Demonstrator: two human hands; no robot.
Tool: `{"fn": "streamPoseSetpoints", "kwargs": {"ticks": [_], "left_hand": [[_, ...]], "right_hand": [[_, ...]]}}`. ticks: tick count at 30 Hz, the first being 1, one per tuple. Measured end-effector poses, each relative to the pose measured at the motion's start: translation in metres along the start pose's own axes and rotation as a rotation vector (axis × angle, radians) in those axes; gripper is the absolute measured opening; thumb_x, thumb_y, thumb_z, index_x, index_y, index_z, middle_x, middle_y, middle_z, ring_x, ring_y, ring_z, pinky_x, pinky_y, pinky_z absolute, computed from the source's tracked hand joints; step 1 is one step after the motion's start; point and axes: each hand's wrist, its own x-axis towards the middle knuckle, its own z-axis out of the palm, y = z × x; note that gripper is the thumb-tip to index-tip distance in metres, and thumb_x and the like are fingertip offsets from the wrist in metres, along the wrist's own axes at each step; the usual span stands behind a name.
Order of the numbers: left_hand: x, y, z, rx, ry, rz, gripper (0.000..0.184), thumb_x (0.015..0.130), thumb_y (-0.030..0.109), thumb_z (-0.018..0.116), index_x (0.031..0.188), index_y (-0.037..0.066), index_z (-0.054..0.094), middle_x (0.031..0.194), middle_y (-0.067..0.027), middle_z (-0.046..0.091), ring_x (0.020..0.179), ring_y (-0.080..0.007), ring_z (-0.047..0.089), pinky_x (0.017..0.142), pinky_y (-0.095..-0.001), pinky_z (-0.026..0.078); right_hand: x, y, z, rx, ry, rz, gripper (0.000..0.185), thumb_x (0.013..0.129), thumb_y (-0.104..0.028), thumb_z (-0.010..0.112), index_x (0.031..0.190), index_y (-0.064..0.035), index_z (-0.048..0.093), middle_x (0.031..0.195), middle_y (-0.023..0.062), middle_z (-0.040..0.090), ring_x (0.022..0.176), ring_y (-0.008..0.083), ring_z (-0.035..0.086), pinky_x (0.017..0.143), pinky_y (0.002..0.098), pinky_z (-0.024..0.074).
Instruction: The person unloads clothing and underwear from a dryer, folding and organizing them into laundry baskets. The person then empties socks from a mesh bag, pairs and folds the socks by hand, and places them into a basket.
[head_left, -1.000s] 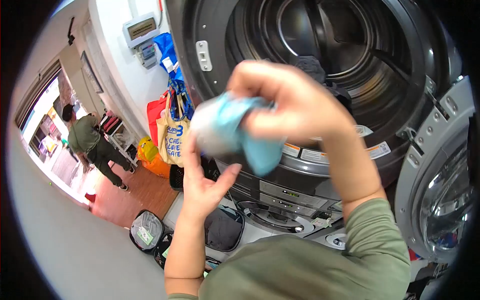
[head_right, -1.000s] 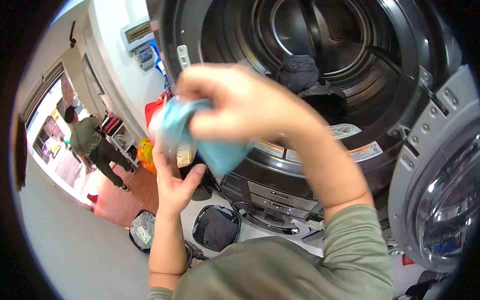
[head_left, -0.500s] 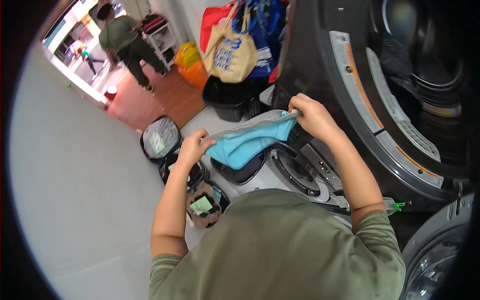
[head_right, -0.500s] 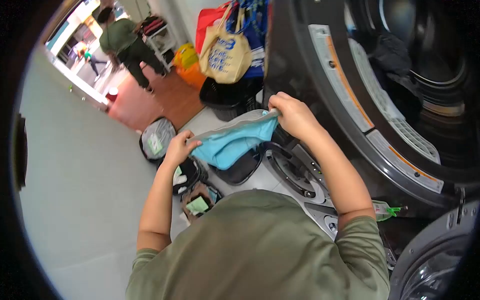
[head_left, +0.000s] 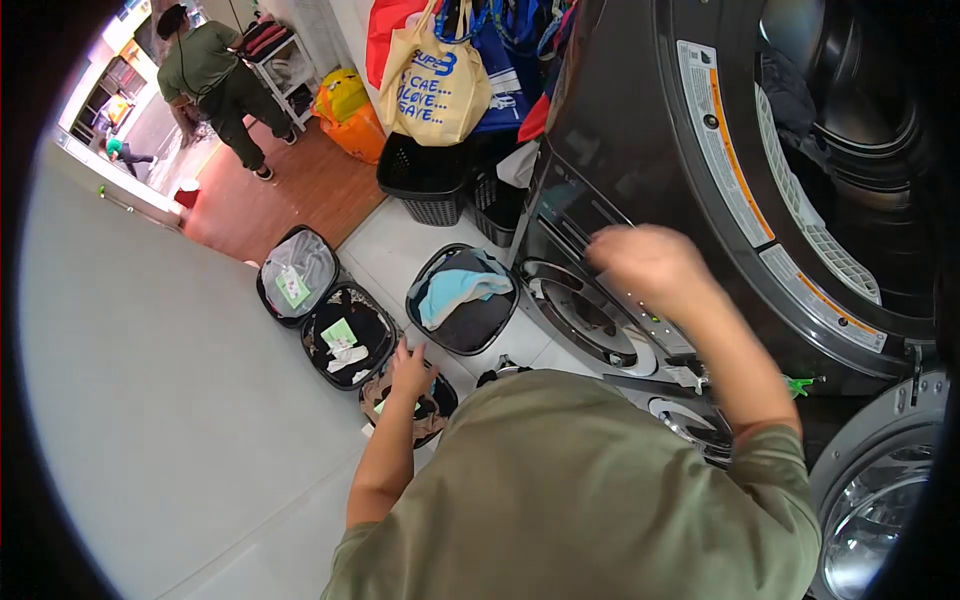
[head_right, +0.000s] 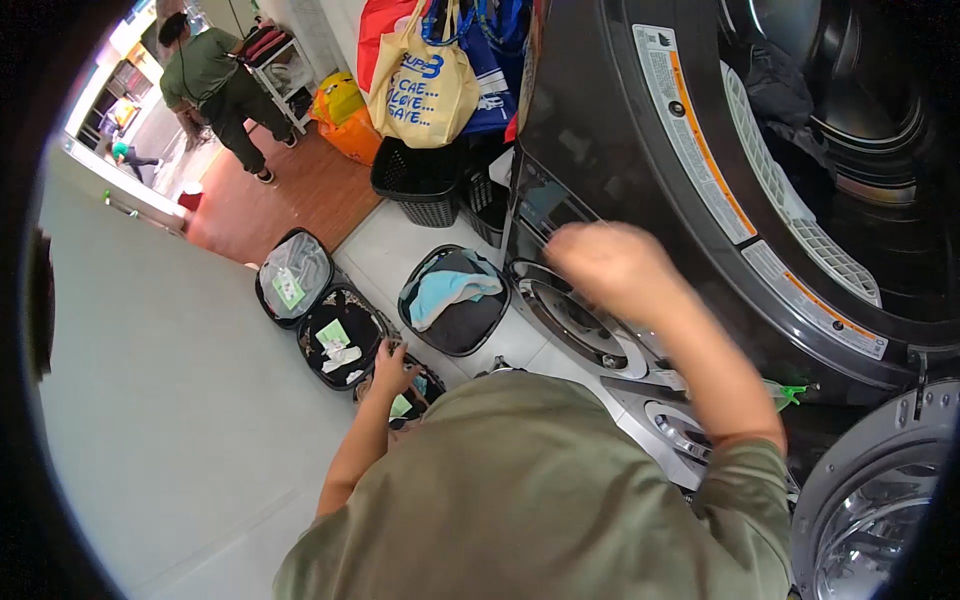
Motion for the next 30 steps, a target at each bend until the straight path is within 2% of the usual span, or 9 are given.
{"fn": "streamPoseSetpoints", "kwargs": {"ticks": [2,4,9,13,14,17,23,26,30], "left_hand": [[-0.001,-0.047,0.040,-0.103,-0.081,-0.019,0.063,0.076,0.034,0.077,0.130,0.011,0.057,0.143,-0.0239,0.040,0.130,-0.0470,0.038,0.105,-0.0499,0.039],[-0.001,-0.076,0.066,-0.143,-0.215,0.023,0.054,0.079,0.035,0.074,0.124,0.007,0.062,0.134,-0.0256,0.050,0.126,-0.0450,0.045,0.103,-0.0458,0.041],[-0.012,-0.027,0.032,-0.290,-0.145,0.051,0.048,0.083,0.037,0.069,0.118,0.003,0.064,0.112,-0.0229,0.065,0.107,-0.0407,0.060,0.093,-0.0456,0.048],[-0.010,0.003,0.009,-0.288,-0.183,0.116,0.048,0.081,0.033,0.070,0.119,0.004,0.064,0.108,-0.0228,0.064,0.100,-0.0383,0.062,0.088,-0.0446,0.050],[-0.018,0.019,-0.002,-0.267,-0.216,0.080,0.047,0.081,0.032,0.071,0.119,0.004,0.064,0.108,-0.0229,0.064,0.098,-0.0378,0.063,0.087,-0.0443,0.050],[-0.020,0.045,-0.025,-0.194,-0.255,0.232,0.046,0.083,0.029,0.070,0.121,0.005,0.063,0.110,-0.0223,0.064,0.092,-0.0360,0.065,0.085,-0.0430,0.051],[-0.009,0.121,-0.120,-0.352,-0.122,0.434,0.031,0.088,0.018,0.066,0.116,0.004,0.065,0.109,-0.0192,0.066,0.098,-0.0339,0.064,0.084,-0.0385,0.052],[0.001,0.185,-0.184,-0.361,0.159,0.759,0.020,0.090,0.011,0.063,0.108,0.002,0.067,0.109,-0.0173,0.066,0.099,-0.0333,0.064,0.086,-0.0370,0.051],[-0.032,0.320,-0.298,-0.547,0.515,1.188,0.037,0.081,0.006,0.072,0.116,0.001,0.063,0.116,-0.0172,0.062,0.111,-0.0313,0.059,0.096,-0.0378,0.046]], "right_hand": [[0.011,0.007,-0.103,-0.577,0.006,0.305,0.026,0.075,-0.002,0.066,0.101,-0.0037,0.067,0.097,0.0118,0.068,0.087,0.0273,0.067,0.075,0.0352,0.0545],[-0.018,0.085,-0.181,-0.274,0.577,0.502,0.028,0.085,-0.007,0.067,0.112,-0.0032,0.064,0.107,0.0166,0.068,0.097,0.0287,0.067,0.087,0.0368,0.0515],[-0.157,0.279,-0.247,-0.670,-0.388,1.329,0.109,0.065,-0.034,0.088,0.150,-0.0067,0.026,0.141,0.0242,0.047,0.128,0.0345,0.050,0.103,0.0429,0.0444],[-0.159,0.277,-0.197,-0.164,-0.869,1.590,0.088,0.061,-0.041,0.088,0.134,-0.0052,0.054,0.134,0.0200,0.056,0.121,0.0306,0.057,0.098,0.0443,0.0471],[-0.144,0.282,-0.182,-0.178,-1.073,1.516,0.080,0.061,-0.036,0.088,0.130,-0.0061,0.059,0.132,0.0182,0.058,0.120,0.0303,0.058,0.097,0.0442,0.0473],[-0.141,0.293,-0.173,-0.410,-0.923,1.145,0.067,0.062,-0.028,0.084,0.122,-0.0064,0.065,0.123,0.0183,0.064,0.112,0.0330,0.062,0.094,0.0422,0.0494],[-0.094,0.195,-0.294,-0.478,0.254,1.030,0.036,0.076,-0.018,0.077,0.108,-0.0026,0.069,0.110,0.0202,0.067,0.103,0.0342,0.065,0.087,0.0397,0.0503],[-0.047,0.103,-0.313,0.047,0.620,0.762,0.021,0.081,-0.017,0.074,0.090,-0.0037,0.060,0.083,-0.0014,0.058,0.083,0.0075,0.054,0.077,0.0242,0.0435],[0.020,0.003,-0.304,0.271,0.565,0.268,0.015,0.084,-0.008,0.068,0.096,-0.0041,0.061,0.090,-0.0042,0.056,0.089,0.0053,0.053,0.080,0.0220,0.0438]]}}
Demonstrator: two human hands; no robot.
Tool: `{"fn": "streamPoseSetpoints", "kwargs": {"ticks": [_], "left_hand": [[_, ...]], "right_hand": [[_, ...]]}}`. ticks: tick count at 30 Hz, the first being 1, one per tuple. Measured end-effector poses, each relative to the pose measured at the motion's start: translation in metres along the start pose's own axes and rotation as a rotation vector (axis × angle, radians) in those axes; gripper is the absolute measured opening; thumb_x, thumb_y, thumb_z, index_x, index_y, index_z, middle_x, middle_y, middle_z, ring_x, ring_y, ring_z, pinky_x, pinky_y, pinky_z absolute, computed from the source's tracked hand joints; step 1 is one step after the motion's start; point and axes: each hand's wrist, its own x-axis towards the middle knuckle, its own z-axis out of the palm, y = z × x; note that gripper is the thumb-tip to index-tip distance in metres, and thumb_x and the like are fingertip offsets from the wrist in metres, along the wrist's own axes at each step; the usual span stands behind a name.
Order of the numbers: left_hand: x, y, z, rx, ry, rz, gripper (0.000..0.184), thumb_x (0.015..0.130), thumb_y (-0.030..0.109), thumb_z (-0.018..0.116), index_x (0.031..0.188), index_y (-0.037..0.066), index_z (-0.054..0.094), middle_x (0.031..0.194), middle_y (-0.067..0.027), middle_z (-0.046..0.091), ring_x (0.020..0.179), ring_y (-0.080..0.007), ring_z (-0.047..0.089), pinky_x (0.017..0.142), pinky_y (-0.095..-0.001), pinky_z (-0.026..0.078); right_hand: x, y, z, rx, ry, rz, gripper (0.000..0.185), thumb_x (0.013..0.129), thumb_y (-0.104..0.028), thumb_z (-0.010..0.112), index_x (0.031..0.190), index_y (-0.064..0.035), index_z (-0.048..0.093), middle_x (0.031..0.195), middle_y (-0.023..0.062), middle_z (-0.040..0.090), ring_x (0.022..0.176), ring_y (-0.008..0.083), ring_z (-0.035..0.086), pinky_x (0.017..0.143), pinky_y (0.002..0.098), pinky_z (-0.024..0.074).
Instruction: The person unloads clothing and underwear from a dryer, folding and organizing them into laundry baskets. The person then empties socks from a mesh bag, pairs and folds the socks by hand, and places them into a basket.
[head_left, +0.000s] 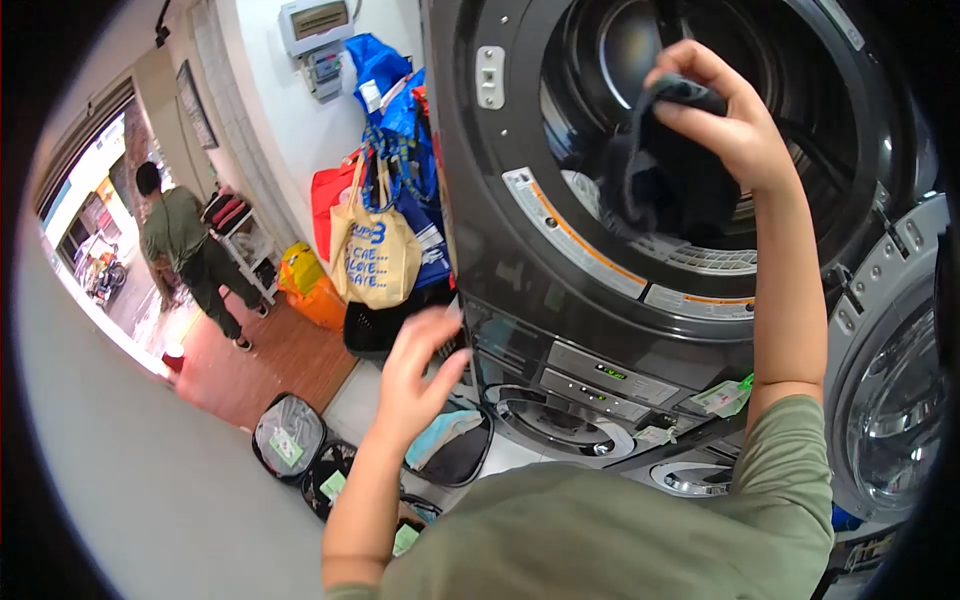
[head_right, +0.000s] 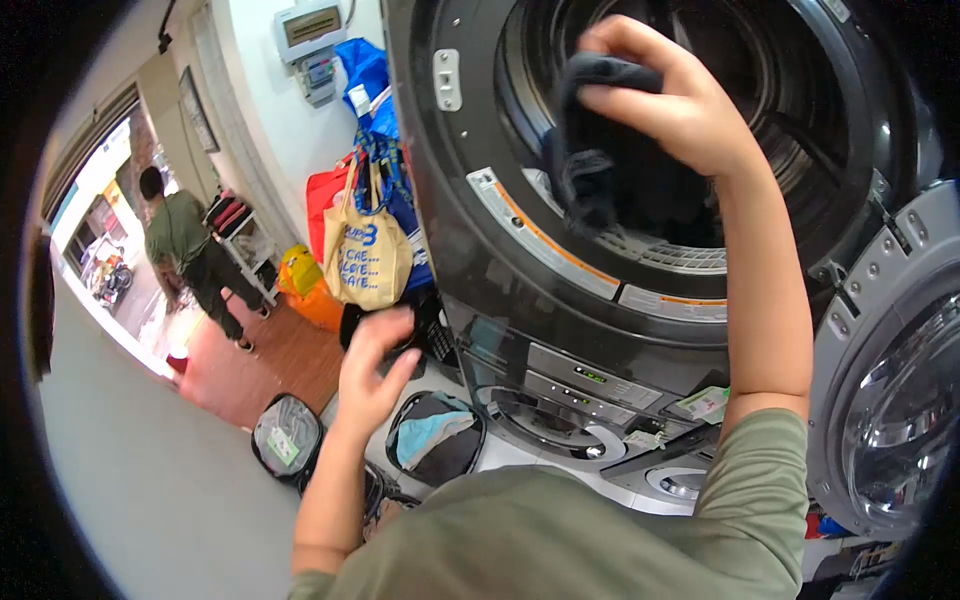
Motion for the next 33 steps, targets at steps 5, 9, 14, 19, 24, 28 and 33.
{"fn": "streamPoseSetpoints", "kwargs": {"ticks": [5,9,14,19,24,28,33], "left_hand": [[0.066,0.067,0.027,-0.186,0.026,-0.080,0.041,0.082,0.014,0.069,0.119,0.001,0.057,0.118,-0.0185,0.055,0.108,-0.0327,0.056,0.090,-0.0363,0.047],[0.049,0.038,0.001,0.065,0.122,-0.178,0.030,0.081,0.010,0.066,0.108,0.000,0.061,0.102,-0.0166,0.055,0.098,-0.0314,0.059,0.082,-0.0364,0.049],[0.030,0.032,-0.035,-0.207,-0.168,-0.435,0.021,0.085,0.010,0.066,0.102,-0.001,0.064,0.087,-0.0074,0.061,0.085,-0.0192,0.061,0.079,-0.0306,0.049],[-0.004,0.020,-0.134,-0.722,-0.199,-0.464,0.014,0.084,0.001,0.063,0.097,-0.003,0.066,0.099,-0.0094,0.069,0.092,-0.0208,0.064,0.093,-0.0390,0.048],[-0.028,0.031,-0.187,0.298,-0.644,-0.460,0.021,0.083,0.023,0.068,0.074,0.005,0.065,0.072,-0.0103,0.063,0.080,-0.0258,0.062,0.092,-0.0456,0.039],[-0.115,-0.023,-0.160,0.986,-0.819,-0.605,0.025,0.083,0.033,0.070,0.079,0.008,0.069,0.089,-0.0099,0.066,0.098,-0.0280,0.057,0.088,-0.0442,0.039],[-0.183,-0.081,-0.133,1.357,-0.426,-0.517,0.024,0.082,0.031,0.070,0.092,0.009,0.073,0.130,-0.0111,0.053,0.119,-0.0321,0.048,0.096,-0.0496,0.037]], "right_hand": [[0.004,-0.061,0.087,0.062,-0.201,-0.029,0.022,0.083,-0.008,0.067,0.101,0.0033,0.064,0.087,0.0043,0.066,0.084,0.0088,0.059,0.078,0.0258,0.0493],[-0.004,-0.034,0.112,0.113,-0.424,0.162,0.025,0.083,-0.015,0.073,0.100,0.0019,0.065,0.087,0.0041,0.066,0.083,0.0086,0.058,0.076,0.0258,0.0485],[-0.038,-0.011,0.171,0.545,-0.666,0.324,0.041,0.079,-0.028,0.080,0.103,0.0022,0.064,0.093,0.0037,0.067,0.087,0.0103,0.059,0.080,0.0267,0.0485],[-0.111,0.059,0.214,0.989,-1.426,0.388,0.057,0.071,-0.036,0.086,0.106,0.0041,0.065,0.096,0.0060,0.070,0.089,0.0140,0.063,0.077,0.0293,0.0502],[-0.128,0.073,0.217,-0.138,-1.375,0.047,0.042,0.069,-0.033,0.085,0.089,-0.0009,0.069,0.082,0.0198,0.067,0.083,0.0300,0.068,0.072,0.0394,0.0508],[-0.129,0.122,0.250,0.310,-1.051,0.169,0.028,0.075,-0.028,0.078,0.082,-0.0031,0.068,0.089,0.0115,0.064,0.086,0.0324,0.062,0.077,0.0397,0.0492],[-0.138,0.149,0.316,-0.441,-0.468,-0.209,0.008,0.071,-0.014,0.068,0.074,-0.0076,0.072,0.110,0.0109,0.058,0.099,0.0283,0.054,0.084,0.0381,0.0464]]}}
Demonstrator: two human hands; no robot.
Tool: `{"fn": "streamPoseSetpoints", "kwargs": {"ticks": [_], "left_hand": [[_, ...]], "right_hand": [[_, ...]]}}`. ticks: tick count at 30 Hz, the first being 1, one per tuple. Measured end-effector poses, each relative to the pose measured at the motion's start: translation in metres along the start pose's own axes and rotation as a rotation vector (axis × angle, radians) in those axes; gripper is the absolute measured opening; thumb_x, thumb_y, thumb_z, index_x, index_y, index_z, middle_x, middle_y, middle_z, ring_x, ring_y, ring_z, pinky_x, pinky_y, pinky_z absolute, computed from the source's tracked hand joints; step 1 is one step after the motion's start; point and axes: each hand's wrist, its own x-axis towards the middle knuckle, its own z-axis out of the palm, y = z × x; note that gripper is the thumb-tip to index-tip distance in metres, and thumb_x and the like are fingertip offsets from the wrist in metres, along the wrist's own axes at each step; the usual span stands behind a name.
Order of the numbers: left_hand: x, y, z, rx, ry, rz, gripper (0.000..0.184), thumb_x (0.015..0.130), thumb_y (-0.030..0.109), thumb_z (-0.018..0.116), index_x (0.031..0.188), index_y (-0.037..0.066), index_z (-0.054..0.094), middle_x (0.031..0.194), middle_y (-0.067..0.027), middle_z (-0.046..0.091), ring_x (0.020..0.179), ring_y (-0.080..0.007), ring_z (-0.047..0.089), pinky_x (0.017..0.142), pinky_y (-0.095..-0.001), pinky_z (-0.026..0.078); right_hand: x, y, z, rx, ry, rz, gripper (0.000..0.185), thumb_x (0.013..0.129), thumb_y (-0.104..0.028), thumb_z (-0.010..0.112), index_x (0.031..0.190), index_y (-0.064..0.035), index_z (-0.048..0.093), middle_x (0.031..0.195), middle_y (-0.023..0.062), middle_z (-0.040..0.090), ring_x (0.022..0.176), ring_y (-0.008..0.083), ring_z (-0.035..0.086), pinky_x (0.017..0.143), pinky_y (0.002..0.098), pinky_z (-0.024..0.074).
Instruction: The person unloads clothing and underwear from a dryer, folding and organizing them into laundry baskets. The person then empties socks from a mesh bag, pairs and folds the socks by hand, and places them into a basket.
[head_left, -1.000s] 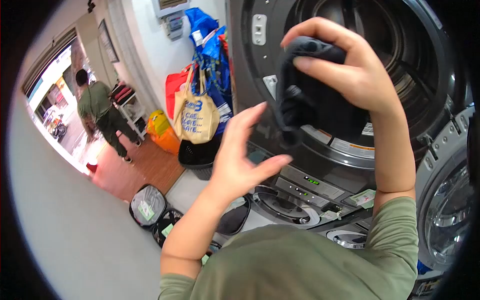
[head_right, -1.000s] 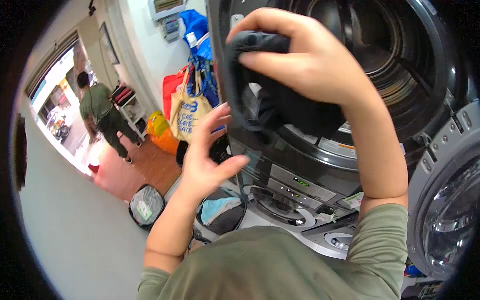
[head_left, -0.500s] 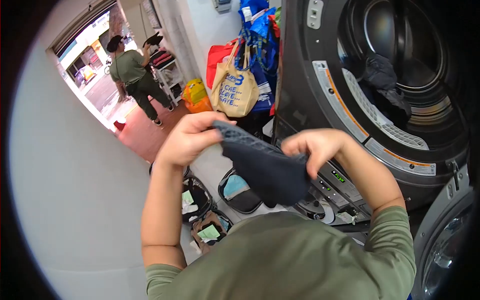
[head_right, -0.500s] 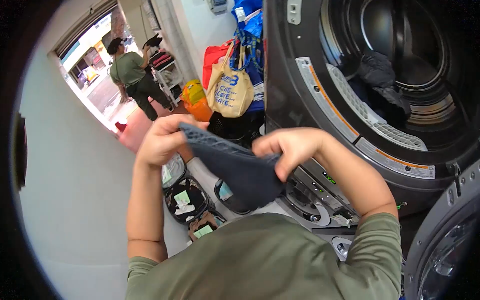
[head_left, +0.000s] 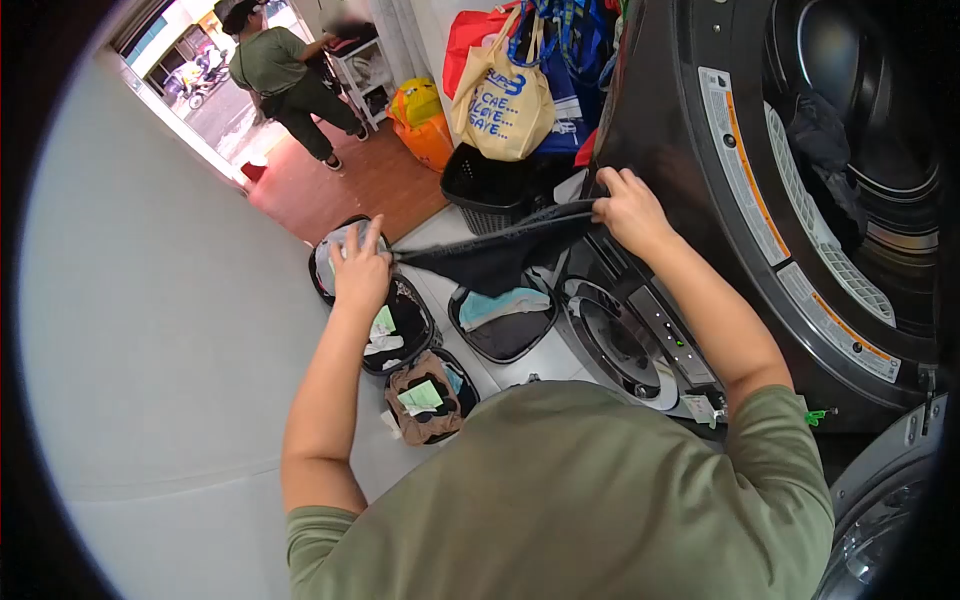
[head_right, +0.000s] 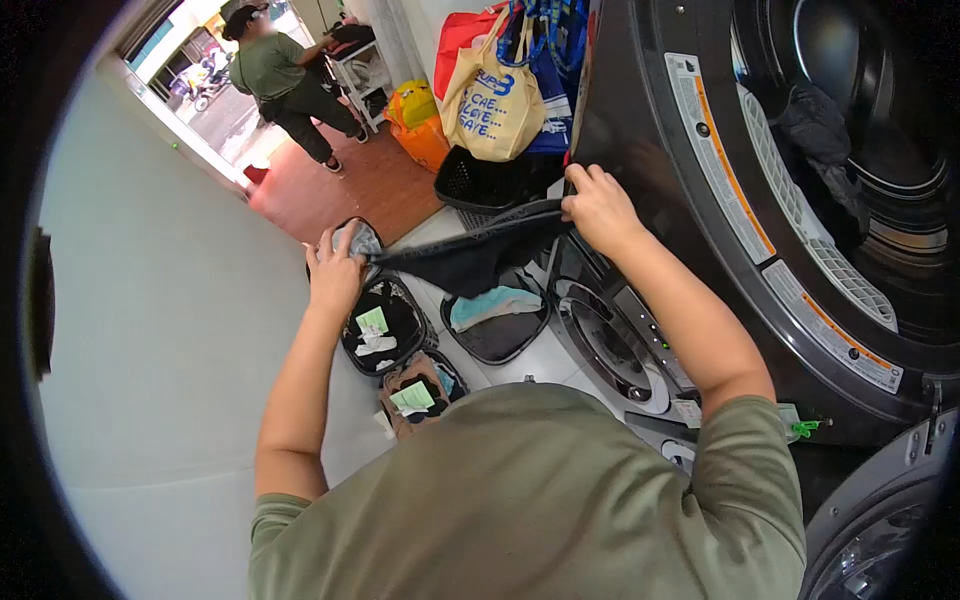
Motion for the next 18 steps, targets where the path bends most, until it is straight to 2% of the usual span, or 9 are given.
{"fn": "streamPoseSetpoints", "kwargs": {"ticks": [5,7,9,11,12,13,16,17,18], "left_hand": [[-0.022,0.027,0.101,-0.647,-0.157,-0.443,0.029,0.083,0.028,0.068,0.100,0.005,0.070,0.130,-0.0164,0.053,0.119,-0.0375,0.050,0.090,-0.0531,0.044],[-0.039,0.050,0.100,-0.562,-0.205,-0.371,0.032,0.083,0.028,0.067,0.102,0.002,0.067,0.128,-0.0178,0.053,0.117,-0.0383,0.051,0.089,-0.0528,0.045],[-0.068,0.065,0.141,-0.558,-0.184,-0.238,0.037,0.082,0.026,0.067,0.110,0.003,0.063,0.135,-0.0211,0.048,0.118,-0.0410,0.050,0.097,-0.0510,0.043],[-0.094,0.081,0.175,-0.626,-0.409,-0.152,0.062,0.077,0.034,0.071,0.133,0.013,0.057,0.158,-0.0202,0.016,0.137,-0.0475,0.029,0.112,-0.0498,0.031],[-0.103,0.087,0.171,-0.631,-0.593,-0.151,0.073,0.075,0.041,0.074,0.141,0.020,0.051,0.160,-0.0212,0.004,0.141,-0.0511,0.018,0.115,-0.0495,0.026],[-0.111,0.088,0.181,-0.676,-0.694,-0.097,0.075,0.075,0.043,0.074,0.142,0.022,0.050,0.159,-0.0239,0.001,0.141,-0.0524,0.014,0.117,-0.0494,0.023],[-0.136,0.088,0.214,-0.843,-0.696,-0.162,0.072,0.075,0.039,0.076,0.138,0.011,0.053,0.156,-0.0297,0.011,0.142,-0.0449,0.021,0.116,-0.0433,0.024],[-0.147,0.087,0.235,-0.942,-0.661,-0.245,0.065,0.079,0.033,0.074,0.136,0.008,0.055,0.153,-0.0309,0.017,0.137,-0.0458,0.032,0.113,-0.0413,0.032],[-0.146,0.088,0.226,-0.951,-0.698,-0.317,0.058,0.082,0.028,0.071,0.134,0.006,0.055,0.152,-0.0309,0.019,0.129,-0.0445,0.044,0.107,-0.0414,0.039]], "right_hand": [[-0.024,-0.002,0.060,-0.139,-0.089,-0.010,0.009,0.074,-0.013,0.059,0.073,-0.0062,0.065,0.091,0.0068,0.058,0.092,0.0243,0.057,0.078,0.0357,0.0480],[-0.050,-0.013,0.077,-0.145,-0.180,-0.003,0.008,0.075,-0.012,0.059,0.075,-0.0063,0.065,0.092,0.0087,0.058,0.093,0.0262,0.057,0.077,0.0378,0.0486],[-0.076,-0.031,0.098,-0.051,-0.508,0.075,0.015,0.080,-0.013,0.058,0.090,-0.0054,0.066,0.103,0.0127,0.058,0.097,0.0293,0.057,0.078,0.0405,0.0499],[-0.114,-0.052,0.113,0.075,-0.646,0.170,0.035,0.089,-0.017,0.057,0.123,-0.0098,0.058,0.133,0.0189,0.048,0.117,0.0363,0.054,0.087,0.0447,0.0516],[-0.124,-0.063,0.098,0.077,-0.643,0.056,0.035,0.090,-0.021,0.059,0.123,-0.0115,0.058,0.131,0.0175,0.051,0.113,0.0347,0.059,0.087,0.0443,0.0528],[-0.102,-0.067,0.062,0.214,-0.960,-0.026,0.032,0.089,-0.026,0.061,0.119,-0.0137,0.061,0.114,0.0143,0.062,0.101,0.0311,0.065,0.082,0.0420,0.0542],[-0.073,-0.044,-0.050,0.267,-0.321,-0.171,0.021,0.085,-0.025,0.065,0.102,-0.0119,0.066,0.089,0.0077,0.067,0.083,0.0281,0.067,0.072,0.0399,0.0538],[-0.047,-0.026,-0.112,0.176,-0.190,-0.184,0.021,0.085,-0.024,0.064,0.100,-0.0104,0.067,0.088,0.0066,0.067,0.080,0.0285,0.067,0.069,0.0404,0.0535],[-0.038,-0.005,-0.162,0.067,0.176,-0.206,0.012,0.081,-0.019,0.069,0.087,-0.0092,0.067,0.078,0.0037,0.065,0.075,0.0271,0.064,0.065,0.0380,0.0519]]}}
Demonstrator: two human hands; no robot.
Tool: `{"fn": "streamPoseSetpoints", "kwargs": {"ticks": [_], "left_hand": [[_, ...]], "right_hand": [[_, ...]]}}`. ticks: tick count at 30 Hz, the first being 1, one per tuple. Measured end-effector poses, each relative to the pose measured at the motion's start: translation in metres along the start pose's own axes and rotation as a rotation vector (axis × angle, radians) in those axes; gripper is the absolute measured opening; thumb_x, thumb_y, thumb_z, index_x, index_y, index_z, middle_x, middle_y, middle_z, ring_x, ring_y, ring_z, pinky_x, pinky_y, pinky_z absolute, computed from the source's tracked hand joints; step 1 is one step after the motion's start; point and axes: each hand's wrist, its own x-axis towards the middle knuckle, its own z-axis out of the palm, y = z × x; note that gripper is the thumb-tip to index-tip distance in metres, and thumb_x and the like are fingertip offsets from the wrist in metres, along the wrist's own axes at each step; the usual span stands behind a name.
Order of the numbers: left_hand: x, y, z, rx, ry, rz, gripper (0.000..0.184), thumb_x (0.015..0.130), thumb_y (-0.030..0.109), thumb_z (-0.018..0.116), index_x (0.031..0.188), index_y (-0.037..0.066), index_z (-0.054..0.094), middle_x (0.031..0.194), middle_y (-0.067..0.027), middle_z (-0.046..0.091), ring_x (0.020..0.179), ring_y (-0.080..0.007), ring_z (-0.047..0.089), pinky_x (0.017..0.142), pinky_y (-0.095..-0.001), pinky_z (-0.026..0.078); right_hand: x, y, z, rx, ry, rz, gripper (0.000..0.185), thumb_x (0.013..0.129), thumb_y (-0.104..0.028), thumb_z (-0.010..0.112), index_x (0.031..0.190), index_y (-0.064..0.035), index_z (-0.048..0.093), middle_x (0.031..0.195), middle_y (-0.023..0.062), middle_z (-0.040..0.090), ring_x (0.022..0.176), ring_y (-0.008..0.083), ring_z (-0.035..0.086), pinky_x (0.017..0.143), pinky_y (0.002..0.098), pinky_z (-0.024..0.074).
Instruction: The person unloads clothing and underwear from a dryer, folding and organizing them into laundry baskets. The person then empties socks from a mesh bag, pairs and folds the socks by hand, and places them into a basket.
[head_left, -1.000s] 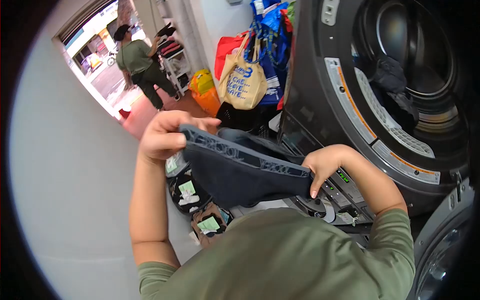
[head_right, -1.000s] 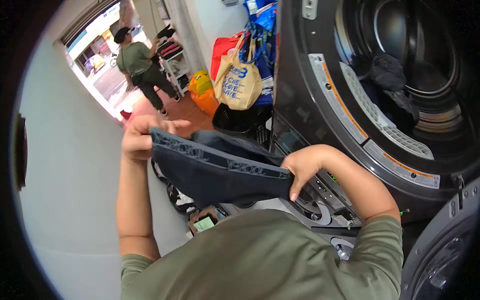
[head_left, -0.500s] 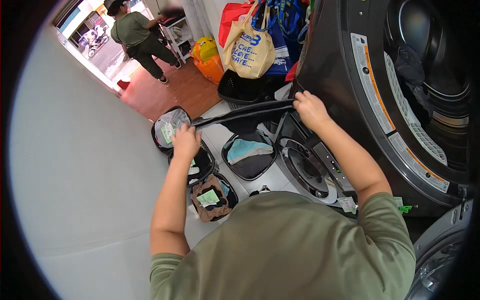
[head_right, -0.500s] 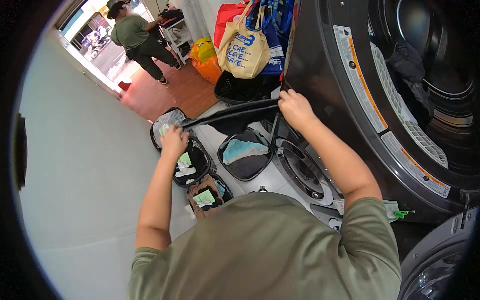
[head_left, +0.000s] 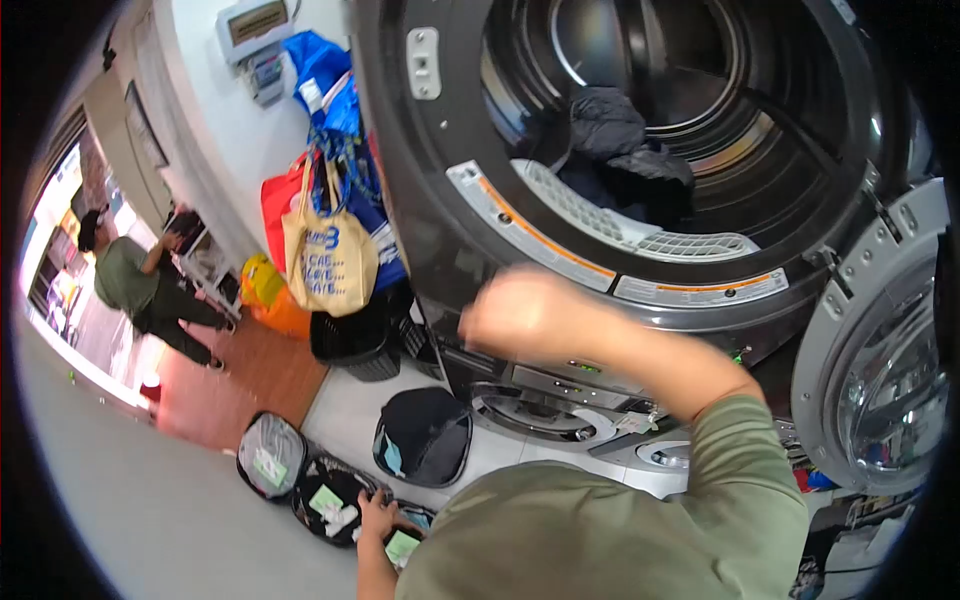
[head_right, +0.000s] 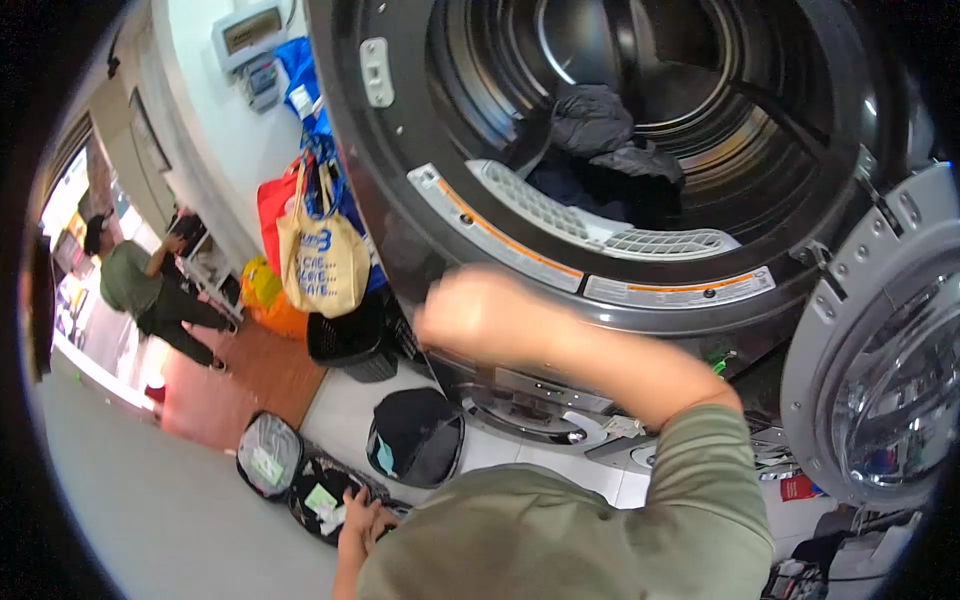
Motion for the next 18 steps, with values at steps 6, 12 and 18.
{"fn": "streamPoseSetpoints", "kwargs": {"ticks": [6,12,18], "left_hand": [[0.020,0.034,0.009,-0.011,-0.159,0.086,0.050,0.087,0.028,0.066,0.130,0.003,0.058,0.119,-0.0253,0.061,0.114,-0.0378,0.058,0.096,-0.0404,0.047],[-0.013,0.167,-0.029,0.023,-0.196,0.314,0.053,0.089,0.034,0.066,0.132,0.005,0.056,0.118,-0.0219,0.061,0.099,-0.0336,0.062,0.088,-0.0387,0.050],[-0.040,0.212,-0.074,-0.130,-0.144,0.398,0.042,0.091,0.024,0.065,0.129,0.006,0.059,0.110,-0.0157,0.064,0.092,-0.0224,0.062,0.084,-0.0325,0.049]], "right_hand": [[-0.040,0.228,-0.115,-0.131,-0.022,1.027,0.042,0.086,-0.029,0.071,0.117,-0.0015,0.061,0.098,0.0119,0.071,0.083,0.0188,0.066,0.072,0.0332,0.0519],[-0.067,0.257,-0.019,-0.096,-0.867,1.172,0.056,0.076,-0.025,0.072,0.127,-0.0044,0.060,0.127,0.0211,0.061,0.115,0.0291,0.061,0.090,0.0390,0.0503],[-0.034,0.225,-0.113,-0.199,0.277,1.203,0.036,0.079,-0.023,0.068,0.107,0.0001,0.070,0.106,0.0213,0.070,0.095,0.0306,0.069,0.083,0.0360,0.0528]]}}
